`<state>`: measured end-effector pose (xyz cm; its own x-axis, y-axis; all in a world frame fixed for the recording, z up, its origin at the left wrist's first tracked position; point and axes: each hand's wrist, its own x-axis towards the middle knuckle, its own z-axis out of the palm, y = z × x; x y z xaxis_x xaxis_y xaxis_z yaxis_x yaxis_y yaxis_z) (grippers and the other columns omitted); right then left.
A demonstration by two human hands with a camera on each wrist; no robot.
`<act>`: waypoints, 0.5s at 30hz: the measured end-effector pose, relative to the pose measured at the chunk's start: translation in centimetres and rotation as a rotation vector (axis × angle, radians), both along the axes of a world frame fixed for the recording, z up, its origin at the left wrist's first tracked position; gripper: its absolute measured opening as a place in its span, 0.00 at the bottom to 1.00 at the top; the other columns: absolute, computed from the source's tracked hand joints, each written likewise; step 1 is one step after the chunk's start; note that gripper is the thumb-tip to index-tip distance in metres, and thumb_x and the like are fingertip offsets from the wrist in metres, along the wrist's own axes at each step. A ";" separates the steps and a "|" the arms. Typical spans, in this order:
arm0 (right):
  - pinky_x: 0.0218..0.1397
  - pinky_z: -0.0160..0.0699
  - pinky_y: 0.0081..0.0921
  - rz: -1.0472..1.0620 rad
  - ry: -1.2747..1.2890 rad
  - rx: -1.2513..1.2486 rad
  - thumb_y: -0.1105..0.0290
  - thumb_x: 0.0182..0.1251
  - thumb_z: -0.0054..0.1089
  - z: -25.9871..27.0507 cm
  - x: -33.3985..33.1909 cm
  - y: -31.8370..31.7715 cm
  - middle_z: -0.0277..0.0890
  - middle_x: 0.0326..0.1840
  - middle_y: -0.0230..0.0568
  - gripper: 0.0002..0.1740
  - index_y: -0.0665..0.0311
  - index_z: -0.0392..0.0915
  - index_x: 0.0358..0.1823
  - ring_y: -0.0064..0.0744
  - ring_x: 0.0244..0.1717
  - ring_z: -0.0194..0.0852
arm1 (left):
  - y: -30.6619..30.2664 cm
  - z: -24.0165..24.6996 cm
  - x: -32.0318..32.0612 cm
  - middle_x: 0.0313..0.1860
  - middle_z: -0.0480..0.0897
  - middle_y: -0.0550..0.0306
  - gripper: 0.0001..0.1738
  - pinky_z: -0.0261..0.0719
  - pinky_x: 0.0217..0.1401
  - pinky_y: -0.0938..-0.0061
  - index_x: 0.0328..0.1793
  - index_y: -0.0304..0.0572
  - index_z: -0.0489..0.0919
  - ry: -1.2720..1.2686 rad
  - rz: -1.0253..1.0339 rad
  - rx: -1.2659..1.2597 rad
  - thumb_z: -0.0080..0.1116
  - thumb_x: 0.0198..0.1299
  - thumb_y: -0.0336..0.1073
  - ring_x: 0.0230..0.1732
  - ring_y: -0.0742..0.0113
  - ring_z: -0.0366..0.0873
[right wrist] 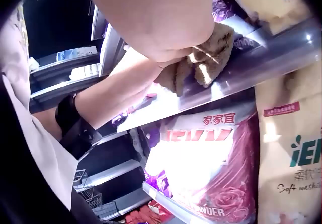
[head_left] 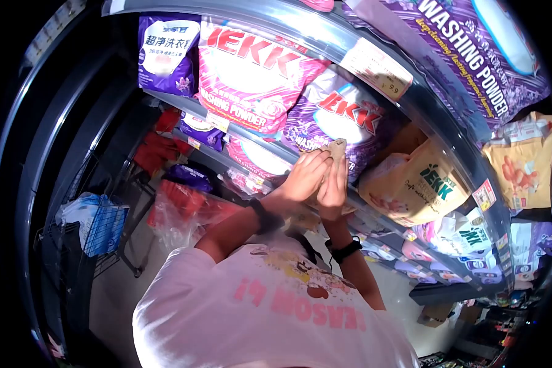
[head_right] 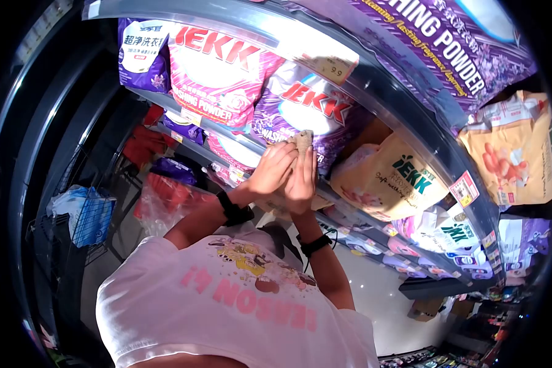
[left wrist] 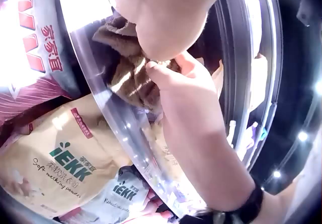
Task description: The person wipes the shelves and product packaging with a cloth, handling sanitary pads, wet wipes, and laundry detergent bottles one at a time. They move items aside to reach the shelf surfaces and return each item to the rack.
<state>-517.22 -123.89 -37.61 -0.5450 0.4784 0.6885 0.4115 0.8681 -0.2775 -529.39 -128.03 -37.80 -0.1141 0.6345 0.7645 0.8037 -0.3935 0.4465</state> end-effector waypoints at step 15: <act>0.69 0.55 0.38 0.164 -0.059 0.391 0.74 0.65 0.40 13.8 -21.7 3.1 0.59 0.67 0.50 0.22 0.73 0.63 0.60 0.47 0.68 0.56 | 0.7 10.6 -16.9 0.66 0.66 0.50 0.27 0.54 0.69 0.53 0.64 0.38 0.67 0.196 0.757 0.064 0.46 0.56 0.35 0.71 0.53 0.56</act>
